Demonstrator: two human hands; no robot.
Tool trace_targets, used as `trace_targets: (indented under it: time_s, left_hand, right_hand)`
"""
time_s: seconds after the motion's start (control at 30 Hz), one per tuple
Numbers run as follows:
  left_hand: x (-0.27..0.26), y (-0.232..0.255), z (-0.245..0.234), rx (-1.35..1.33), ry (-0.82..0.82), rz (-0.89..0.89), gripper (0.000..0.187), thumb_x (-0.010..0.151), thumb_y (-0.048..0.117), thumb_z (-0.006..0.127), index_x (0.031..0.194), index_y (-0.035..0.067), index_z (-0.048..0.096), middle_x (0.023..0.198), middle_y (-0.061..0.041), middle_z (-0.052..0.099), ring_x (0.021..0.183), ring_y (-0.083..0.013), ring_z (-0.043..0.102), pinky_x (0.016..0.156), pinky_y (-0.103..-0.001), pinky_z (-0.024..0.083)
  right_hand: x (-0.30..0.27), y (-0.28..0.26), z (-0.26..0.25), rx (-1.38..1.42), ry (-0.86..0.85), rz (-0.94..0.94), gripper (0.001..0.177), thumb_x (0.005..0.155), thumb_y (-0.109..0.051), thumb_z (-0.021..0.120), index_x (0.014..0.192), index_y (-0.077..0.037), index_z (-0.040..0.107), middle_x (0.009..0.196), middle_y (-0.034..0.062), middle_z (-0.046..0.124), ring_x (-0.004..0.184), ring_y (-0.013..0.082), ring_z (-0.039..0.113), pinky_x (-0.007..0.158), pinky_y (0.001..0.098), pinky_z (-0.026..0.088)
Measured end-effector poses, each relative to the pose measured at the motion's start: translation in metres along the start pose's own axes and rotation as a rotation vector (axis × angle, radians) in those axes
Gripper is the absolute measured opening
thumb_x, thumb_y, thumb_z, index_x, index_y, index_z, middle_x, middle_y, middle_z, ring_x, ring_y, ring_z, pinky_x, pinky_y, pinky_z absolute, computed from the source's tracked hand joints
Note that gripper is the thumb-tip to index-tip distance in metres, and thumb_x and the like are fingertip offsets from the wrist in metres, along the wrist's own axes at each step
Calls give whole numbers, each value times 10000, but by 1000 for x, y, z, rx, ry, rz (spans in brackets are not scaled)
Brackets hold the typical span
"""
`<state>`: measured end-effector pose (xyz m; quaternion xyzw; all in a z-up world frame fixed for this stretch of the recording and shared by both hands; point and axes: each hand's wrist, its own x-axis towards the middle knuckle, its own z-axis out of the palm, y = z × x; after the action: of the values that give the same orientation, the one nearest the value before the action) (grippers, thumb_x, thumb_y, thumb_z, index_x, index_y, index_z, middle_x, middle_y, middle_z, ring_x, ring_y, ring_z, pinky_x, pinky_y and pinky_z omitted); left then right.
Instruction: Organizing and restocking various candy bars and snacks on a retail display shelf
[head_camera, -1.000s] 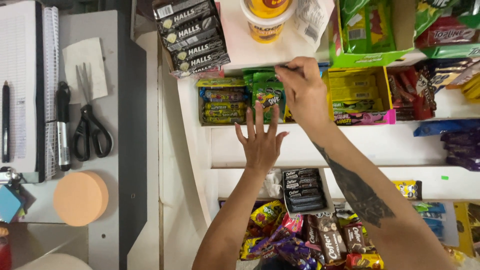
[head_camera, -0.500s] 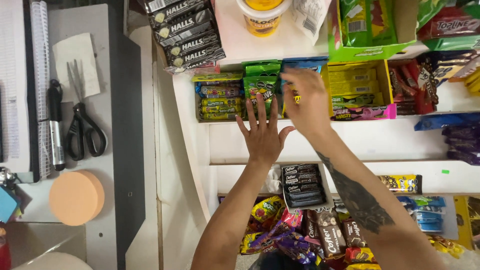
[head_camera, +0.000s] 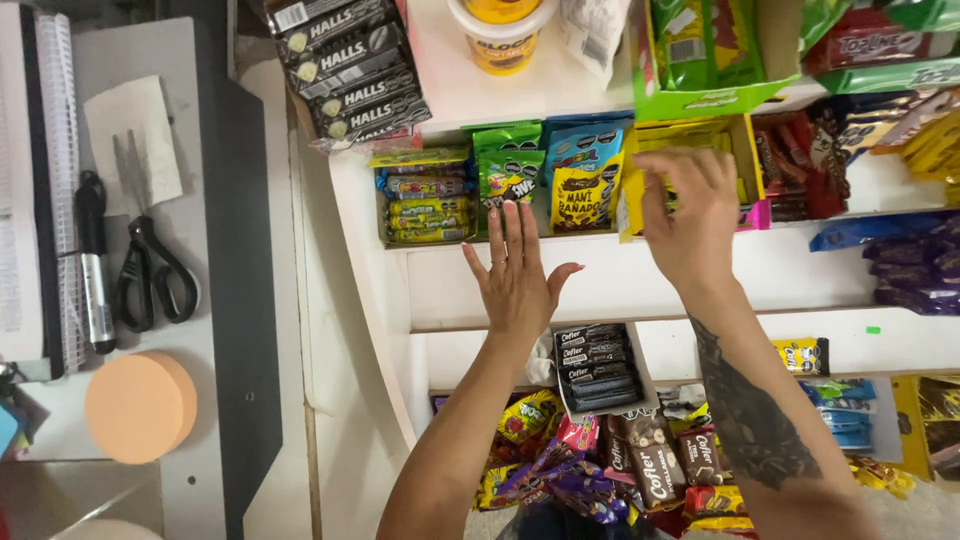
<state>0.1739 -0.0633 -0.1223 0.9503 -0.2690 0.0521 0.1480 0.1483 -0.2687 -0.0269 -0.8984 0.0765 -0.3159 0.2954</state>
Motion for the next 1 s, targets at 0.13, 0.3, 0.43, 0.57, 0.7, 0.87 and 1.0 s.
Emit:
trace_targets:
  time_s: [0.13, 0.3, 0.43, 0.57, 0.7, 0.87, 1.0]
  left_hand:
    - [1, 5, 0, 9, 44, 20, 977, 942, 758, 335, 1647, 95, 193, 1734, -141, 100, 1599, -333, 17, 1164, -653, -171]
    - [6, 18, -10, -66, 5, 36, 1023, 912, 728, 479, 1646, 81, 178, 1732, -158, 102, 1593, -361, 65, 1170, -699, -96]
    - [9, 28, -14, 106, -35, 11, 1027, 925, 743, 438, 1654, 77, 156, 1733, -164, 71, 1592, -354, 18, 1163, -666, -135]
    - [7, 34, -19, 58, -108, 0, 1053, 920, 686, 534, 1655, 60, 114, 1730, -177, 24, 1587, -376, -7, 1159, -715, -67]
    - [2, 39, -13, 46, -144, 13, 1010, 951, 665, 505, 1655, 55, 115, 1726, -177, 83, 1584, -367, 20, 1153, -696, -96]
    - [-9, 43, -15, 74, -150, 33, 1027, 947, 603, 533, 1660, 47, 46, 1729, -172, 78, 1594, -346, -28, 1142, -677, -166]
    - [-12, 56, -31, 17, -159, 24, 1005, 977, 681, 419, 1648, 21, 67, 1726, -193, 62, 1589, -360, -34, 1133, -662, -182]
  right_hand:
    - [9, -1, 5, -127, -139, -172, 431, 868, -31, 796, 1286, -80, 702, 1189, 94, 696, 1115, 291, 604, 982, 410, 401]
    - [11, 8, 29, -239, -145, -232, 351, 875, -203, 833, 1181, -85, 708, 1165, 83, 671, 1120, 261, 600, 925, 397, 423]
    - [9, 11, 51, -189, -66, -159, 105, 961, -256, 741, 1009, -166, 717, 1031, 32, 650, 1015, 254, 609, 830, 372, 456]
    - [8, 10, 57, -319, -75, -100, 149, 950, -333, 720, 1073, -250, 717, 1093, -14, 610, 1046, 251, 580, 788, 380, 474]
    - [-3, 4, 51, -305, -107, -86, 215, 984, -249, 696, 1194, -232, 735, 1123, 15, 593, 1065, 249, 576, 820, 382, 485]
    - [-26, -21, 17, -203, -16, -125, 358, 962, -111, 661, 1310, -190, 653, 1242, 42, 591, 1160, 309, 556, 994, 458, 454]
    - [-50, 39, -26, -240, 22, -113, 68, 967, -91, 684, 963, -141, 639, 1182, 64, 674, 1098, 325, 598, 895, 439, 431]
